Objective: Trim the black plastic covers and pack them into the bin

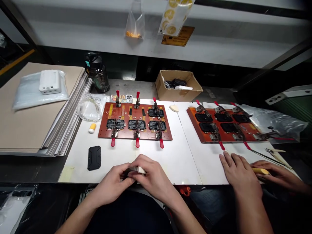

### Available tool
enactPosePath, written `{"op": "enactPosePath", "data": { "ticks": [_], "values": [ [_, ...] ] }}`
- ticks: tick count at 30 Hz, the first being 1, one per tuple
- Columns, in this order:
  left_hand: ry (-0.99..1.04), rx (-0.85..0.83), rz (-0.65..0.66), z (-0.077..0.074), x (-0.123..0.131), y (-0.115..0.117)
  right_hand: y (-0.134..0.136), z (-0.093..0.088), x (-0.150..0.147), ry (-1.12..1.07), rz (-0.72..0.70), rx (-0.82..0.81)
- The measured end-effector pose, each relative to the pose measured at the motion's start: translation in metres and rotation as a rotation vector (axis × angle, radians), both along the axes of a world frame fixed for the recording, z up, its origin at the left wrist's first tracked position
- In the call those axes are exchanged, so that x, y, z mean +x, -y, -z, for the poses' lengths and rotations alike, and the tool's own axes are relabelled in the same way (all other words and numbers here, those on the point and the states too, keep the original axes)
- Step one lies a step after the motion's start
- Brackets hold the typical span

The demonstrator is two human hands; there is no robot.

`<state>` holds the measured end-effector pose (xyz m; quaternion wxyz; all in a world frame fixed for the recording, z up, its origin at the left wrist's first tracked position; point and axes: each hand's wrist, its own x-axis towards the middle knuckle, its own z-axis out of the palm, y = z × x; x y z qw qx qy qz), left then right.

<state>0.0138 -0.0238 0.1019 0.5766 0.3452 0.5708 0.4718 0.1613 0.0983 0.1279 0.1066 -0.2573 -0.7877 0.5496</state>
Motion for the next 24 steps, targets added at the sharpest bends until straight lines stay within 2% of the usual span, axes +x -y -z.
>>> {"op": "enactPosePath", "data": {
  "ticks": [2,5,7,10,12,16,24],
  "values": [
    [-0.053,0.033,-0.025,-0.001,0.003,-0.002,0.001,-0.002,-0.001,0.033,0.039,0.017],
    [-0.159,-0.001,-0.194,0.004,0.005,-0.002,0.003,0.004,0.001,0.049,0.291,0.066],
    [-0.226,-0.026,-0.288,0.008,0.004,-0.002,0.008,0.010,0.003,0.057,0.341,0.030],
    [-0.259,-0.012,-0.321,0.008,0.005,-0.002,0.027,0.016,0.002,0.116,0.196,-0.091],
    [-0.262,-0.012,-0.313,0.005,0.005,-0.003,0.043,0.017,-0.002,0.143,0.119,-0.080],
    [-0.261,-0.040,-0.297,0.002,0.006,-0.004,0.059,0.017,-0.013,0.171,0.123,-0.002],
    [-0.272,-0.053,-0.308,0.006,0.005,-0.003,0.055,0.019,-0.016,0.218,0.104,0.032]
  ]
}}
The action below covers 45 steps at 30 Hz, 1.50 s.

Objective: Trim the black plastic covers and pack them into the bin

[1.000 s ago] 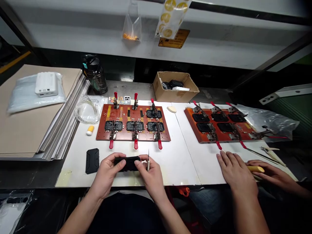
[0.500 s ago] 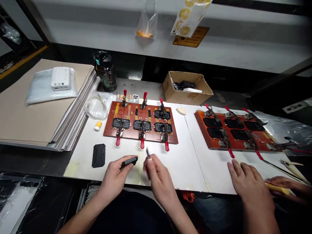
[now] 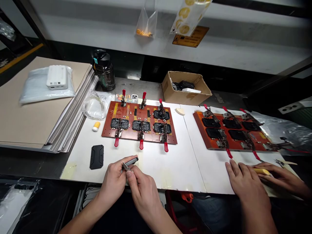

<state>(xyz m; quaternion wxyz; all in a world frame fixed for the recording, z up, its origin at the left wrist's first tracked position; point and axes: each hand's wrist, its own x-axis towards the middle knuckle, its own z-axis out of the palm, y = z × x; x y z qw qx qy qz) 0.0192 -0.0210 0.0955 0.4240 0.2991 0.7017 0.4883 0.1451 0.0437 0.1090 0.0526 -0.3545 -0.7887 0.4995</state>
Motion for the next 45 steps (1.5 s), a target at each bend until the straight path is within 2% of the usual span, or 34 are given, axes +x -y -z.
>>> {"op": "enactPosePath", "data": {
  "ticks": [13,18,20,24,26,28,31,34,37,40,45],
  "values": [
    [-0.014,0.029,-0.038,-0.001,0.003,-0.003,0.002,0.000,-0.002,-0.035,0.066,0.000],
    [-0.075,0.064,-0.090,-0.004,0.006,-0.003,-0.017,0.009,0.008,-0.029,0.203,-0.020],
    [-0.091,0.077,-0.082,-0.004,0.007,-0.003,-0.028,0.018,0.015,-0.055,0.290,-0.071],
    [-0.094,0.087,-0.090,-0.001,0.007,-0.003,-0.043,0.029,0.028,-0.178,0.399,-0.340],
    [-0.108,0.087,-0.084,0.000,0.008,-0.004,-0.044,0.026,0.031,-0.223,0.388,-0.379],
    [-0.128,0.081,-0.063,0.001,0.008,-0.005,-0.042,0.018,0.030,-0.269,0.377,-0.325],
    [-0.157,0.073,-0.012,0.002,0.011,-0.006,-0.040,0.006,0.021,-0.353,0.364,-0.300],
    [-0.160,0.089,0.034,0.000,0.014,-0.006,-0.041,0.003,0.011,-0.409,0.342,-0.315],
    [-0.144,0.086,0.047,-0.001,0.016,-0.006,-0.040,0.010,0.010,-0.424,0.387,-0.290],
    [-0.160,0.109,0.050,0.001,0.017,-0.006,-0.034,0.022,0.017,-0.391,0.498,-0.284],
    [-0.379,0.240,0.106,0.021,0.008,-0.005,-0.034,0.044,0.039,-0.360,0.688,-0.346]
  ]
}}
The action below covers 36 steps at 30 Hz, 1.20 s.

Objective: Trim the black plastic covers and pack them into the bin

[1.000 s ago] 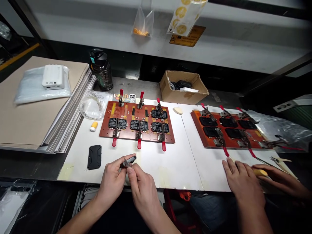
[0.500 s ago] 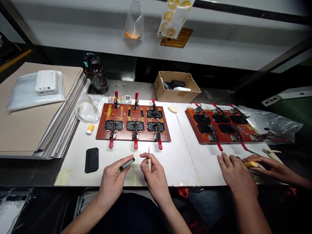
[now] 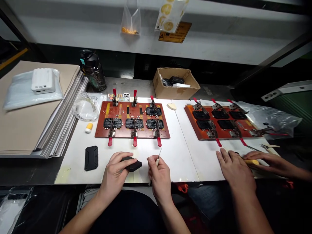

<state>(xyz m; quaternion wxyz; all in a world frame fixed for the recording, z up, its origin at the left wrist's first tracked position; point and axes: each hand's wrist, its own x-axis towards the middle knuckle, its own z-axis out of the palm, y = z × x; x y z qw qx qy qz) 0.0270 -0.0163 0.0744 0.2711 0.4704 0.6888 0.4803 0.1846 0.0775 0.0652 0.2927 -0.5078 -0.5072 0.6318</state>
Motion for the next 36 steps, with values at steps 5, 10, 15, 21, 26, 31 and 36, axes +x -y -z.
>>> {"op": "enactPosePath", "data": {
  "ticks": [5,10,15,21,26,31,36],
  "values": [
    [-0.335,0.030,0.203,0.027,-0.026,0.000,-0.020,0.003,0.024,0.369,-0.094,0.218],
    [-0.428,-0.084,0.369,0.031,-0.058,0.014,-0.029,0.000,0.040,0.744,-0.320,0.358],
    [-0.540,-0.193,0.073,0.020,-0.085,0.053,-0.029,0.005,0.033,0.915,-0.396,0.534],
    [-0.593,-0.475,-0.387,0.012,-0.086,0.079,-0.029,0.005,0.017,1.003,-0.464,0.723],
    [-0.594,-0.735,-0.462,0.012,-0.074,0.058,-0.024,0.002,0.008,0.847,-0.450,0.779],
    [-0.390,-0.788,-0.420,0.010,-0.085,0.047,-0.023,-0.007,0.008,0.601,-0.492,0.660],
    [0.139,-0.675,-0.289,-0.010,-0.103,0.076,-0.022,-0.014,0.014,0.522,-0.498,0.578]
  ]
}}
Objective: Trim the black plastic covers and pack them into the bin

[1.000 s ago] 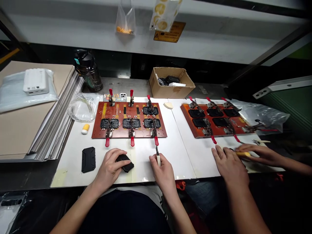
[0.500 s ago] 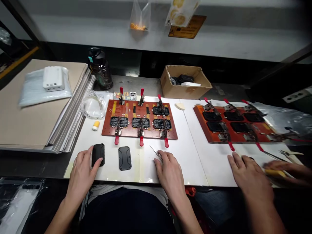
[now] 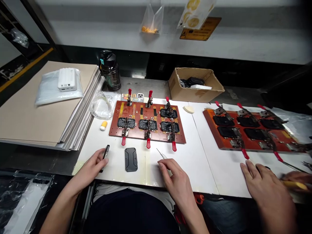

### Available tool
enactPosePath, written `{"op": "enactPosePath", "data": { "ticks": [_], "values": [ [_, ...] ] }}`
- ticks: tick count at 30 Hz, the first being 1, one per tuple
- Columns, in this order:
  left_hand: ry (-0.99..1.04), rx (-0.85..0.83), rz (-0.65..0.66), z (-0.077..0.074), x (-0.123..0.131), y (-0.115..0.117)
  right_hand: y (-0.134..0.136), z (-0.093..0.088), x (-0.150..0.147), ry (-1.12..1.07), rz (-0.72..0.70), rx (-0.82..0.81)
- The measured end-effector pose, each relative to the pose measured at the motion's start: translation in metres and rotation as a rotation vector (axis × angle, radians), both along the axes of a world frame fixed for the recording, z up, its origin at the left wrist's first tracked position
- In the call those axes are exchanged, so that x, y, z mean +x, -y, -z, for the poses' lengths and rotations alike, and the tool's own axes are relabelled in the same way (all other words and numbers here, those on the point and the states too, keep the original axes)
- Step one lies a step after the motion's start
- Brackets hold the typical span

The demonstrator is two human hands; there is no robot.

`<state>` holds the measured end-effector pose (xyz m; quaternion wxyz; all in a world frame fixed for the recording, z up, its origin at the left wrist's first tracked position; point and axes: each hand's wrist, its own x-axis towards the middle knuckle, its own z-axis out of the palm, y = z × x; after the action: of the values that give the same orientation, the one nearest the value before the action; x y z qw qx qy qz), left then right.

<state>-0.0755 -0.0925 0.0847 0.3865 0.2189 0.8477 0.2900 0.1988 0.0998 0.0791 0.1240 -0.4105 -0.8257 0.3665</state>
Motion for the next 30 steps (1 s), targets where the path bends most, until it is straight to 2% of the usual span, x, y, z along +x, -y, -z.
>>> {"op": "enactPosePath", "data": {
  "ticks": [3,5,6,8,11,15,23,27,30],
  "values": [
    [0.871,0.358,-0.170,-0.013,0.015,0.010,0.002,0.000,-0.005,-0.012,-0.038,-0.010],
    [1.351,0.526,-0.194,-0.015,0.033,0.006,0.004,-0.001,-0.012,0.024,-0.117,-0.002],
    [1.497,0.586,-0.186,-0.015,0.043,0.001,0.005,-0.001,-0.015,0.059,-0.172,0.006],
    [1.645,0.677,-0.205,-0.011,0.058,-0.009,0.009,-0.002,-0.022,0.144,-0.281,0.023],
    [1.721,0.749,-0.255,-0.006,0.069,-0.018,0.017,-0.001,-0.031,0.204,-0.369,0.032],
    [1.749,0.776,-0.295,-0.005,0.065,-0.016,0.027,0.004,-0.049,0.188,-0.341,0.076],
    [1.538,0.898,-0.485,-0.017,0.042,-0.009,0.032,0.012,-0.099,0.310,-0.393,0.177],
    [1.480,0.895,-0.525,-0.020,0.039,-0.004,0.029,0.018,-0.094,0.303,-0.339,0.154],
    [1.434,0.877,-0.528,-0.021,0.039,-0.001,0.027,0.028,-0.079,0.200,-0.266,0.085]
  ]
}}
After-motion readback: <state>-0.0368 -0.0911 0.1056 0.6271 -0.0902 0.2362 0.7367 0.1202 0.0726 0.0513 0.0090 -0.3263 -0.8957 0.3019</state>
